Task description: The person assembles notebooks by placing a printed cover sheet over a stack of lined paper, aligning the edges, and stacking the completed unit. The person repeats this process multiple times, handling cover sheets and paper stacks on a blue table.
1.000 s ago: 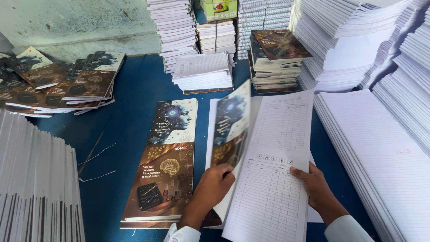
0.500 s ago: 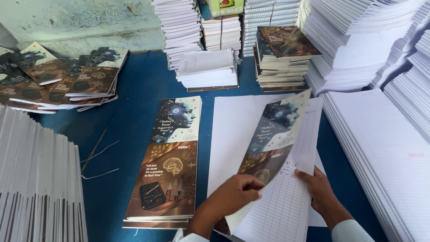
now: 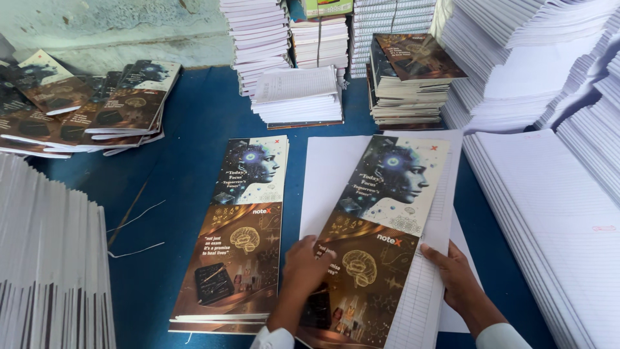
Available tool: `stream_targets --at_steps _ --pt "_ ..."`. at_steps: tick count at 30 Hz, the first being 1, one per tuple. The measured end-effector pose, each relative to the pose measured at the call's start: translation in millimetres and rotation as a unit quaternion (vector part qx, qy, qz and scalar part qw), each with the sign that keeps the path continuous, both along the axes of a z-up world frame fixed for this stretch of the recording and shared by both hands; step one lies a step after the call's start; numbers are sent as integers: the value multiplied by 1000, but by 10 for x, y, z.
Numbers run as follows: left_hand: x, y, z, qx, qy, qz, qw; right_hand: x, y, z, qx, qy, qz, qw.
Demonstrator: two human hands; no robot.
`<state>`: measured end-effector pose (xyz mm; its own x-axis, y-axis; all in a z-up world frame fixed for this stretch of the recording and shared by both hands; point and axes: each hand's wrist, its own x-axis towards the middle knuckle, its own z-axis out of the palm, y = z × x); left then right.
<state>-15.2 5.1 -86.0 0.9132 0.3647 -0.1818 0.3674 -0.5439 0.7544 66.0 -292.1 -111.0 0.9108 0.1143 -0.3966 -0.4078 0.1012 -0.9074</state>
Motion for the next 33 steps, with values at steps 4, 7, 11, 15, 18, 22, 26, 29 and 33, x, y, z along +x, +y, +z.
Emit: stream_targets --at_steps 4,7,11,15,18,22,26,29,33 --pt "28 136 -121 -123 38 66 989 10 40 0 1 -6 10 1000" --pt "34 106 -19 -160 4 56 986 26 62 26 -1 -15 25 1000" --pt "41 88 92 -163 -26 58 985 14 67 125 20 -37 44 998" --pt "77 112 24 -193 -60 60 978 1 55 222 41 -45 53 997" --pt "104 104 -34 -275 -78 41 957 0 31 262 51 -46 52 996" --pt "96 6 78 -371 -6 38 928 12 -9 210 96 -58 52 992" --pt "70 -129 305 -387 40 20 921 50 -56 120 128 -75 76 986" --pt "53 -153 411 -460 26 56 886 52 -58 139 108 -64 80 989" --pt "65 -111 420 -496 -18 73 865 30 -35 185 115 -69 93 987"
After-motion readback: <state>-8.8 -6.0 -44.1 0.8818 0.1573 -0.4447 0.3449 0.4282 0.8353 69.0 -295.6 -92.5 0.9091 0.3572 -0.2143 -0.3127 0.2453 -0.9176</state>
